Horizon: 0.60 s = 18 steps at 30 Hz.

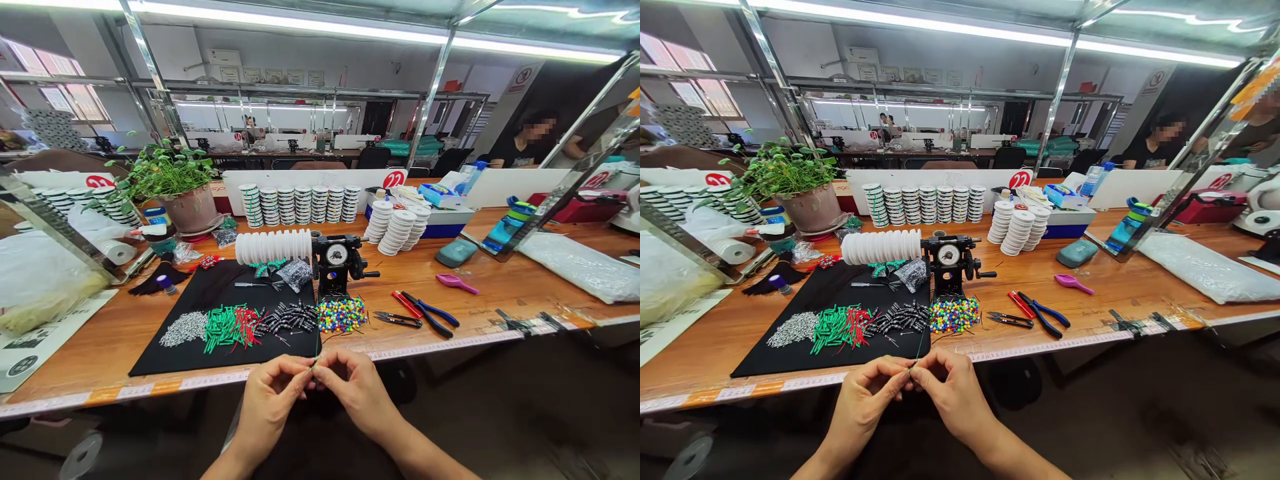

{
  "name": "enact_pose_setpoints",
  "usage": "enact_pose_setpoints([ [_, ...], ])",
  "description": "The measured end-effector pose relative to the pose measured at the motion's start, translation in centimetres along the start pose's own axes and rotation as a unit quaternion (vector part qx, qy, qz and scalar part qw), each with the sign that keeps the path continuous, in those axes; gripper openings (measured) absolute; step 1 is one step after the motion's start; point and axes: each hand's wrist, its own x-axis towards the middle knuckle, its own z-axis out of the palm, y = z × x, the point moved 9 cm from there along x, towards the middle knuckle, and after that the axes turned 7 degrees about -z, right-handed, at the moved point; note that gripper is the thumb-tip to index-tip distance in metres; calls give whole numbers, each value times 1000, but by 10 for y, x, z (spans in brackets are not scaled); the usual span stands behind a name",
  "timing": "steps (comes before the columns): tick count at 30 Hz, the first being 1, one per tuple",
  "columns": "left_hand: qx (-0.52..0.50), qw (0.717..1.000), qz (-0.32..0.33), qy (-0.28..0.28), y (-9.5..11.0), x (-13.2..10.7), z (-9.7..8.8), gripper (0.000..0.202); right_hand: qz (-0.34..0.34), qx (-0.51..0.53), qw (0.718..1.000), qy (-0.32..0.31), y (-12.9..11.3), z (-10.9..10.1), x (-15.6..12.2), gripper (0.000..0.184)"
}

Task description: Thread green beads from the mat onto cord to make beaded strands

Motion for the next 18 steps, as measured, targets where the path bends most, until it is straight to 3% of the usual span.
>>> enact_pose_setpoints([
  [5, -7, 1000, 7, 8, 3, 0, -1, 21, -4, 22, 999, -23, 0, 3, 1, 25],
  [8, 1, 1000, 7, 4, 5, 0, 2, 22, -14, 6, 1000, 5, 0, 0, -1, 17],
  [13, 2, 1000, -10, 4, 0, -1, 3, 20, -75, -126, 989, 1, -16, -2, -3, 3],
  [18, -13, 1000, -14, 5, -9, 2, 0, 18, -126, -214, 967, -54, -35, 1, 5, 17],
])
